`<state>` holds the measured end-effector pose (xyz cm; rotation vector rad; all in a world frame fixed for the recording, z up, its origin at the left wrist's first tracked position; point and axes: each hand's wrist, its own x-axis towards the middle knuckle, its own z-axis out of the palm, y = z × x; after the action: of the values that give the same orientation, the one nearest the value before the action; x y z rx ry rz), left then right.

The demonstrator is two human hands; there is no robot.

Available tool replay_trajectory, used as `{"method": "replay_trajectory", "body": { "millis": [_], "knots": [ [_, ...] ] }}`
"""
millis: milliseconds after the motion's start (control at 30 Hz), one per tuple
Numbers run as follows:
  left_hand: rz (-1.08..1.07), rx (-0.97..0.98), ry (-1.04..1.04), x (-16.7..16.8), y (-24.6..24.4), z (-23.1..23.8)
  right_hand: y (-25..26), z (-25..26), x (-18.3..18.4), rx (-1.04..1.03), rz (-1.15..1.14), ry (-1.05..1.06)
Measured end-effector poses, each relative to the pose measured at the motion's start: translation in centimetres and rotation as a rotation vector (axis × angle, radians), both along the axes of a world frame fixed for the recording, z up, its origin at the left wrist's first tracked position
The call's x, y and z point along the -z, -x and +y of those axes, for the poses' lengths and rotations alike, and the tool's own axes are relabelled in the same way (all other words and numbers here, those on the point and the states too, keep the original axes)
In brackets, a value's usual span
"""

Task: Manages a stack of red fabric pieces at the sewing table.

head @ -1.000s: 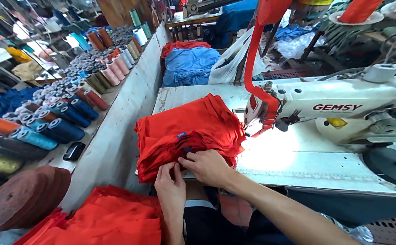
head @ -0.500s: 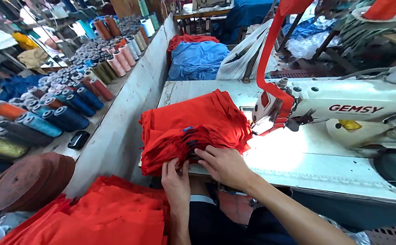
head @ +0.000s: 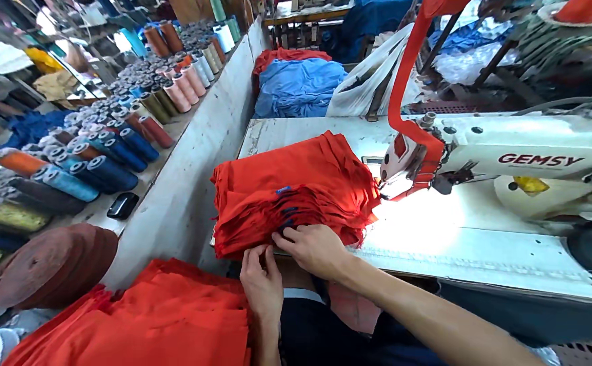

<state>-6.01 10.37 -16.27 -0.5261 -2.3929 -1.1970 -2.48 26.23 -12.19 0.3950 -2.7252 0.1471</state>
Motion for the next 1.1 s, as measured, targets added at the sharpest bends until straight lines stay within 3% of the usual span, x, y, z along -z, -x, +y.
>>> {"method": "replay_trajectory", "body": {
  "millis": [267,400,667,933,1100],
  "knots": [
    [-0.087,-0.111,-0.041,0.1,0.1,1.1,-2.3,2.5,-0.7,0.17,0.07,0.102],
    [-0.059,-0.12,-0.038,0.5,0.7,2.4,-3.0,2.3,-0.3,0.163,0.07,0.092],
    [-0.164,0.017,-0.135,0.8,0.1,0.1,-2.3,0.6,0.3,0.107,0.083,0.054],
    [-0.078,-0.002,-0.073,0.6,0.0,-0.1,0.3,-0.8,1.1,-0.023,0.084,-0.029],
    [-0.111,-0.03,-0.079,1.5,-0.1,-0.6,-0.4,1.5,-0.5,0.121,0.141,0.052]
  ]
}}
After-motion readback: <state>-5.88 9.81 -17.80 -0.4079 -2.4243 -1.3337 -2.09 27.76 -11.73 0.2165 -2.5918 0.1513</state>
